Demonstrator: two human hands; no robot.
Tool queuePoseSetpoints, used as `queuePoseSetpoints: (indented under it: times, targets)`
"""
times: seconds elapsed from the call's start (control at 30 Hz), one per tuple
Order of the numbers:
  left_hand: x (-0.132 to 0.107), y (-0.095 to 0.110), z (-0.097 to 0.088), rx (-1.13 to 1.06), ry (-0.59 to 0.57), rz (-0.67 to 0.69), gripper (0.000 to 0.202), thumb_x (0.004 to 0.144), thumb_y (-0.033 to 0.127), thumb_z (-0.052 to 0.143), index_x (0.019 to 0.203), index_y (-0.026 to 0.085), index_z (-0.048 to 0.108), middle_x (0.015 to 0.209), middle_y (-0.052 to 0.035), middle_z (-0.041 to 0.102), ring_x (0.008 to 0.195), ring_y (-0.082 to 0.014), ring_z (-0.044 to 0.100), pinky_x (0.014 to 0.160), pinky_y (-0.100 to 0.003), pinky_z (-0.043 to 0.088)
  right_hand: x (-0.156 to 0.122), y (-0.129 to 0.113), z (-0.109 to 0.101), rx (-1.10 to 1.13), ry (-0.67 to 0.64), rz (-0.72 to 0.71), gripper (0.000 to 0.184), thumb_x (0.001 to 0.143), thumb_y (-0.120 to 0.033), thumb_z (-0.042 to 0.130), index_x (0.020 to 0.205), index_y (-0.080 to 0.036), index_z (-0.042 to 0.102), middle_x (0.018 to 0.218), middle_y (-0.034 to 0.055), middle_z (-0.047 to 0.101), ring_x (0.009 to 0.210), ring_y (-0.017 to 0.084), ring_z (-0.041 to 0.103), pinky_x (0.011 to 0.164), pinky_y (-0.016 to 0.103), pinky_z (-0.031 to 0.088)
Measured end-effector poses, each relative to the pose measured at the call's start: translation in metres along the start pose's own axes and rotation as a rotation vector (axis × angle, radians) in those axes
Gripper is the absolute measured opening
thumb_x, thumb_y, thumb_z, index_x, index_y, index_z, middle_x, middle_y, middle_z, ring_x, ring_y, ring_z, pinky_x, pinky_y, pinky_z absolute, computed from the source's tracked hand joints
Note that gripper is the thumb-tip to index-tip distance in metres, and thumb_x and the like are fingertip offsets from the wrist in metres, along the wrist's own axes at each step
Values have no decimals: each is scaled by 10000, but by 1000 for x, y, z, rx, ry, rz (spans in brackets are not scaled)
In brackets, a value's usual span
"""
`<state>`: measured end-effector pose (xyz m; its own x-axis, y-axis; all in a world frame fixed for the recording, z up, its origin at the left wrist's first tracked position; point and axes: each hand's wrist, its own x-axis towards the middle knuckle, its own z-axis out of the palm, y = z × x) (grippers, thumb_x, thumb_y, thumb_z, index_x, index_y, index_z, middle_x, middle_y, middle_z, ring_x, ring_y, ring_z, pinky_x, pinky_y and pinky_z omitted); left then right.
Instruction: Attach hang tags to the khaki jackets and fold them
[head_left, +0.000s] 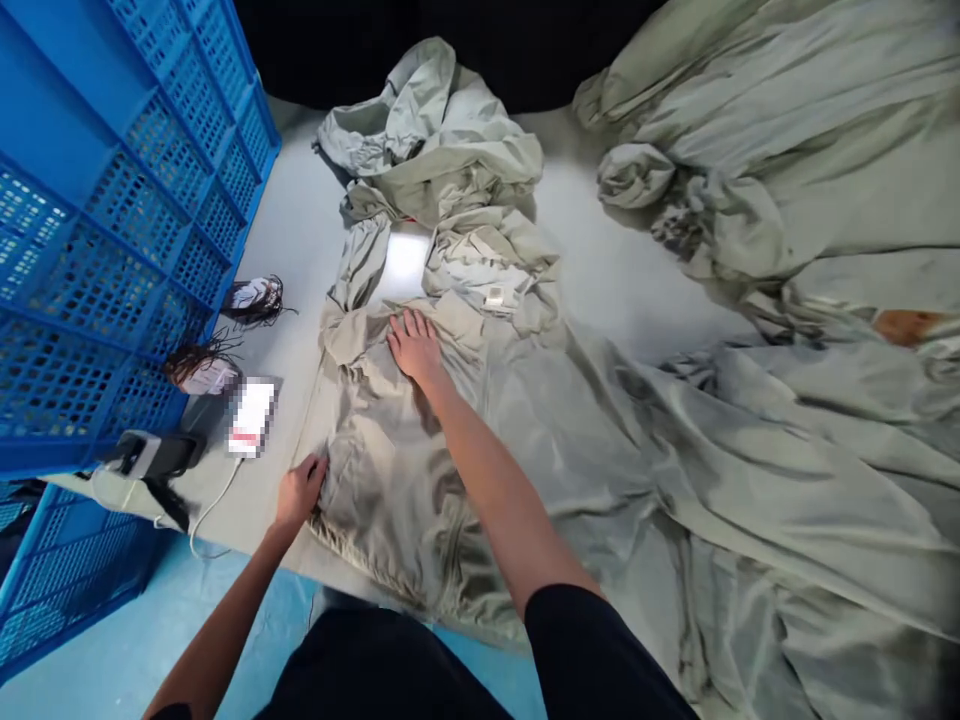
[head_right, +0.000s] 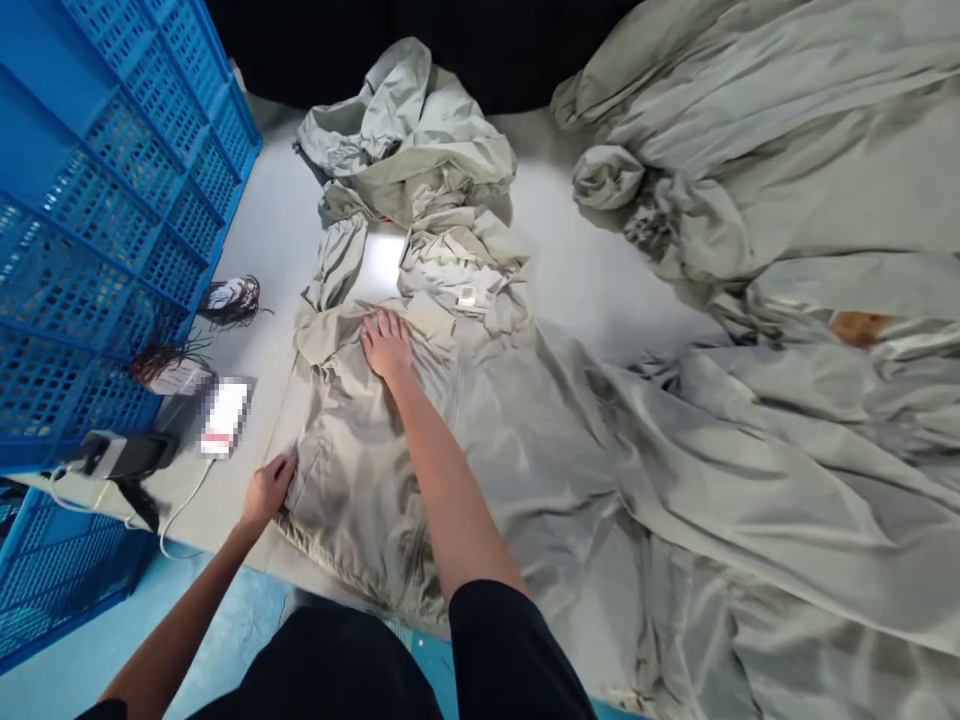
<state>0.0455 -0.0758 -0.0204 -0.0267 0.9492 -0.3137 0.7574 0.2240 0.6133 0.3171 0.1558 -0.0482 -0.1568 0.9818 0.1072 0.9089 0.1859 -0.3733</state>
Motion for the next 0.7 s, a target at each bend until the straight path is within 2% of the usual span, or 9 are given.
queuePoseSetpoints:
  times: [0.13,0.2,0.3,0.37,0.43,0.47,0.53,0.6,0.7]
  targets:
    - [-5,-7,-16,-208,-129,-52,414,920,548,430,739,218,604,701,-9,614,713,-181,592,655,-273,453,43,30,9,24,55,59,566,1029,-408,241,1505,-147,401,1618,126,260,1504,315,141,1199,583,125]
    - [-6,-9,-26,-271,-198,-93,407,888,567,477,753,210,618,733,-19,632,747,-195,603,676,-289,480,66,39,7,38,17,78,568,1029,-406,251,1513,-140,384,1623,125,242,1504,325,136,1198,593,119]
    - [-9,-13,-36,-301,-208,-98,391,800,554,616,928,188,665,897,-50,678,887,-225,631,769,-318,513,90,43,-8,97,-156,111,571,1031,-406,263,1505,-113,386,1605,143,280,1486,352,188,1173,616,188]
    - [-12,-16,-41,-306,-171,-53,455,749,527,682,1040,178,660,1009,-66,679,963,-229,627,820,-318,514,79,43,-29,138,-186,88,586,1032,-416,253,1510,-96,365,1588,153,312,1477,352,221,1164,606,232]
    - [-16,-18,-42,-319,-158,-24,457,760,520,676,1056,173,649,1003,-65,677,932,-211,626,799,-299,514,33,44,-56,150,-90,17,600,1028,-438,249,1521,-109,343,1583,139,325,1485,335,214,1176,581,233]
    - [-18,-20,-41,-323,-149,-24,434,779,526,656,1029,172,644,949,-56,675,878,-196,624,761,-286,512,-5,46,-71,145,-22,-18,603,1024,-453,256,1522,-125,346,1581,127,333,1490,323,208,1186,564,225]
    - [-22,-25,-38,-309,-83,-43,394,803,539,618,956,176,622,832,-30,653,771,-171,600,678,-260,492,-101,52,-97,131,47,-1,583,1018,-467,263,1490,-156,404,1530,121,419,1481,302,249,1188,527,250]
    - [-25,-31,-32,-251,32,-63,370,801,550,601,872,187,592,748,-8,614,709,-155,565,620,-240,458,-211,62,-114,102,116,176,593,1009,-483,268,1462,-142,438,1451,171,499,1417,296,375,1165,495,308]
    - [-29,-37,-27,-181,117,-96,365,795,561,575,775,196,557,672,7,560,661,-143,528,557,-224,413,-361,78,-117,65,219,473,701,952,-599,347,1467,-127,409,1415,224,510,1349,349,452,1081,548,401]
